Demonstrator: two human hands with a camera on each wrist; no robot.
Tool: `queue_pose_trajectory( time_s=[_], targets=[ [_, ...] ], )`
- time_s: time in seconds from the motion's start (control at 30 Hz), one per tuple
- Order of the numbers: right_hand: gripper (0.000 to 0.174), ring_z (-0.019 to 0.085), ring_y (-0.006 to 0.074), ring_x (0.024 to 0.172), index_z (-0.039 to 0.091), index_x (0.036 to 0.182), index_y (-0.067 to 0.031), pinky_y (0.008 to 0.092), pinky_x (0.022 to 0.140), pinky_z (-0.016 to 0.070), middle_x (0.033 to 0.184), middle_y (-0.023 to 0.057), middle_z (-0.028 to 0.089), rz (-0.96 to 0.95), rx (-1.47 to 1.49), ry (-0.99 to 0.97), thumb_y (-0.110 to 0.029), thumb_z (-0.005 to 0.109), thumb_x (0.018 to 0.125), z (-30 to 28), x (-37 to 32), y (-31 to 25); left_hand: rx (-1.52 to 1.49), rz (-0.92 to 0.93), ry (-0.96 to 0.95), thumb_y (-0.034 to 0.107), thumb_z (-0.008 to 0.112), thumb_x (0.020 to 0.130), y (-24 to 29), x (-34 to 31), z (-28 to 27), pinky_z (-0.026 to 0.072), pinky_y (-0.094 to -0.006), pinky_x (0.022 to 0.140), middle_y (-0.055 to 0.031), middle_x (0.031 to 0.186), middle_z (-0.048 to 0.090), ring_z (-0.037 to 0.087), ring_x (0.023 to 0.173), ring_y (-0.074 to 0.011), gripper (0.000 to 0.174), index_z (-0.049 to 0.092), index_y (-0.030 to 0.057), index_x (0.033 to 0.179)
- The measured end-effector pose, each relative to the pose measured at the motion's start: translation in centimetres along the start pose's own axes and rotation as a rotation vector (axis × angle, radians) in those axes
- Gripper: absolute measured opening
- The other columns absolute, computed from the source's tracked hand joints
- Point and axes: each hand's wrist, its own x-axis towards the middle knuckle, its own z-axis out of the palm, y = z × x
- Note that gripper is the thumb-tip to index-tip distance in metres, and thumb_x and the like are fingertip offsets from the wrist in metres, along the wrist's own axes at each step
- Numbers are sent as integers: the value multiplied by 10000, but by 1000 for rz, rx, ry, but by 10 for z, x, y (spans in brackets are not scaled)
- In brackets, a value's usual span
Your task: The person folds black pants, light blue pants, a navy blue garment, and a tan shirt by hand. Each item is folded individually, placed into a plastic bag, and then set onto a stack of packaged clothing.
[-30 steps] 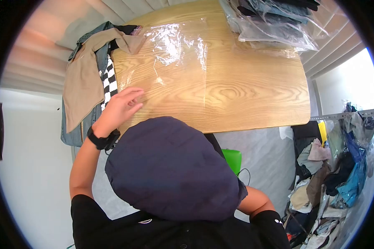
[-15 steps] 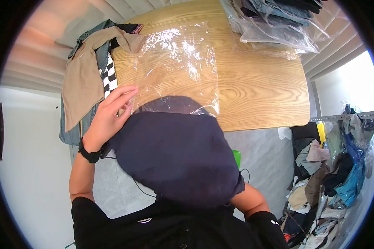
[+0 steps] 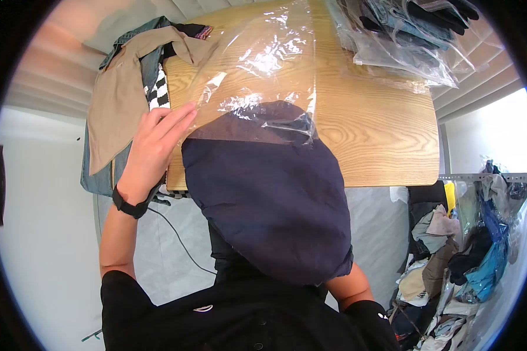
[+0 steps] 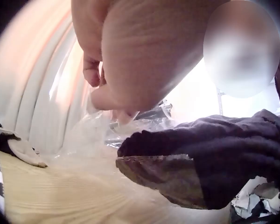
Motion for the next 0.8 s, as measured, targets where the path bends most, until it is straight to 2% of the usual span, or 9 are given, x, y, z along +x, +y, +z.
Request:
queue_pose_trajectory(
  time_s=[0.13,0.2,0.23,0.3,0.4,0.53,0.63,0.7,0.8],
  targets=[
    [550,370,247,1291,365,1366,-62,373,1085,272,1402,95,395,10,-4,0,-252,518,874,1,1,-1,-35,32,42,-86,558,702,-1,2,6,450,-313,753,-49,1186,586,530,895,-243,444,590,35,1129],
    [553,370,248,1291,365,1367,-62,373,1085,272,1402,95,395,16,-8,2,-251,522,871,1,0,-2,-345,-228,191,-35,583,772,1,2,21,461,-327,734,-70,1163,588,550,870,-230,385,564,45,1148],
    [554,370,248,1292,365,1367,-62,373,1085,272,1402,95,395,16,-8,4,-250,523,870,2,0,-3,-345,-227,192,-35,583,772,4,4,27,461,-327,734,-70,1163,588,550,870,-230,385,564,45,1148],
    [557,369,248,1292,364,1367,-62,373,1085,272,1401,95,396,16,-11,4,-249,527,868,3,1,-3,-539,-528,94,15,591,795,9,5,38,482,-363,748,-119,1105,578,592,883,-282,344,542,32,1136],
    [562,369,249,1293,364,1367,-63,373,1085,271,1401,96,396,20,-14,3,-247,532,864,3,2,-4,-503,-613,33,25,646,782,7,-6,64,492,-320,732,-100,1085,587,603,820,-216,422,506,44,1179],
    [568,368,250,1294,363,1368,-63,373,1085,271,1401,96,397,23,-13,9,-244,539,859,4,4,-4,-513,-595,-16,7,640,787,3,-12,65,509,-317,715,-97,1081,589,614,802,-224,393,517,41,1158],
    [573,367,251,1295,362,1369,-64,373,1085,271,1400,96,398,29,-16,15,-242,544,856,5,5,-4,-420,-473,15,-7,636,784,3,-14,61,514,-323,705,-99,1072,587,611,805,-245,346,545,37,1115],
    [576,366,252,1295,362,1369,-64,373,1084,270,1400,96,398,35,-17,17,-241,548,854,6,5,-4,-277,-278,128,-22,630,778,9,-10,47,507,-331,728,-101,1009,596,600,813,-266,288,573,37,1055],
    [580,366,253,1296,361,1369,-64,373,1084,270,1400,96,399,43,-14,22,-239,553,850,8,5,-3,-235,-203,213,-5,644,770,15,-9,35,496,-339,716,-95,910,595,586,814,-278,235,590,43,994]
  ],
)
